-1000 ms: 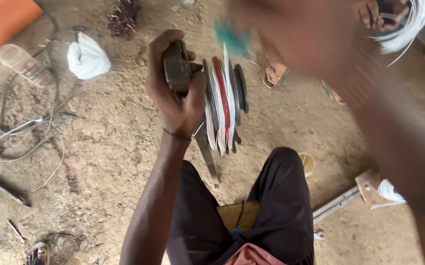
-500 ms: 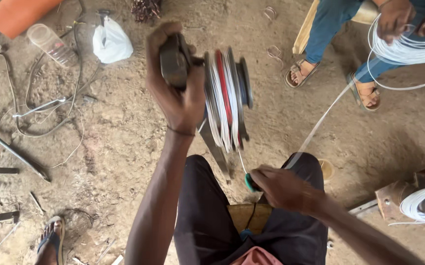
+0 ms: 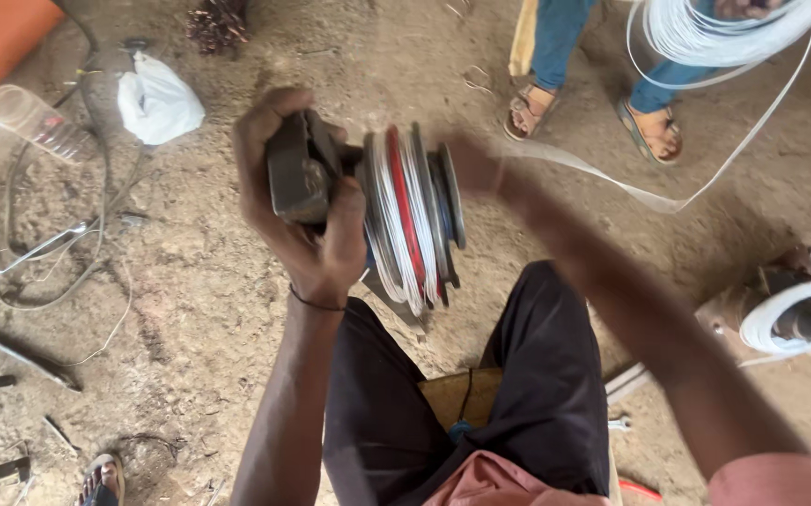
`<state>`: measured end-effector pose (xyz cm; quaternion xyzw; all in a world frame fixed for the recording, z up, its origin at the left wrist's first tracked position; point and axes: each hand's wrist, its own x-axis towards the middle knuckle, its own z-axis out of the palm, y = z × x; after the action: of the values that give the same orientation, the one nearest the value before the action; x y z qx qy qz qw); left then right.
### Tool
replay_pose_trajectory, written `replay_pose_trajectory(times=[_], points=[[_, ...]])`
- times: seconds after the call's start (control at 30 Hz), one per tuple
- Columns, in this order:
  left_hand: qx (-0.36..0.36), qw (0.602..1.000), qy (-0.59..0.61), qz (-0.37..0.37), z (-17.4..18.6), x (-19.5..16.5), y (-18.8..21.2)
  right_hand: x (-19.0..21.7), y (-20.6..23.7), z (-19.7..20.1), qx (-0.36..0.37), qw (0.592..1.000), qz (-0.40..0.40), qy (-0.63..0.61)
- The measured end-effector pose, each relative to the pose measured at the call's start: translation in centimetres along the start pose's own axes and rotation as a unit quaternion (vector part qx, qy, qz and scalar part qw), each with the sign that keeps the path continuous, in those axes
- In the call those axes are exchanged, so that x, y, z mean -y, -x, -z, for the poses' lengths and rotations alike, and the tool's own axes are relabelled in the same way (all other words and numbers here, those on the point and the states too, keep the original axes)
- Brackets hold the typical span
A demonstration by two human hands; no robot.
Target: The person holds a multi-groove spool in their left hand and uses a green cloth in their right hand to guide and wipe a white wire as it is wound onto the spool. Another person assists by feeding the wire from a larger coil. The winding continues throughout the clip.
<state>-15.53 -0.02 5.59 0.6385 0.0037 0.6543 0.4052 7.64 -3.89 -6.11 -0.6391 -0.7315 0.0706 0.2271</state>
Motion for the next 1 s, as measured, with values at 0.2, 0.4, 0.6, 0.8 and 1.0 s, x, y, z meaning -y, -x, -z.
replay_pose_trajectory(times=[0.2, 0.4, 0.6, 0.8, 1.0], points=[[-0.015, 0.999, -0.046, 0.013, 1.1, 0.5, -0.9, 6.5, 16.6, -11.9, 0.174, 0.970, -0.101, -0.138], [-0.043, 0.997, -0.071, -0.001, 0.8, 2.2, -2.3, 15.3, 17.8, 5.6, 0.056, 0.965, 0.161, 0.201], [-0.004, 1.000, -0.017, 0.005, 0.5, 1.1, -1.5, 13.2, 4.4, 20.0, -0.169, 0.864, 0.221, 0.420], [0.011, 1.000, 0.019, -0.001, 1.6, -0.7, -0.6, 0.9, -1.7, 1.8, -0.028, 0.997, 0.056, 0.035], [-0.025, 0.999, -0.036, -0.002, 2.4, 0.4, -1.0, 6.0, 14.0, -12.0, 0.030, 0.991, 0.014, -0.132]])
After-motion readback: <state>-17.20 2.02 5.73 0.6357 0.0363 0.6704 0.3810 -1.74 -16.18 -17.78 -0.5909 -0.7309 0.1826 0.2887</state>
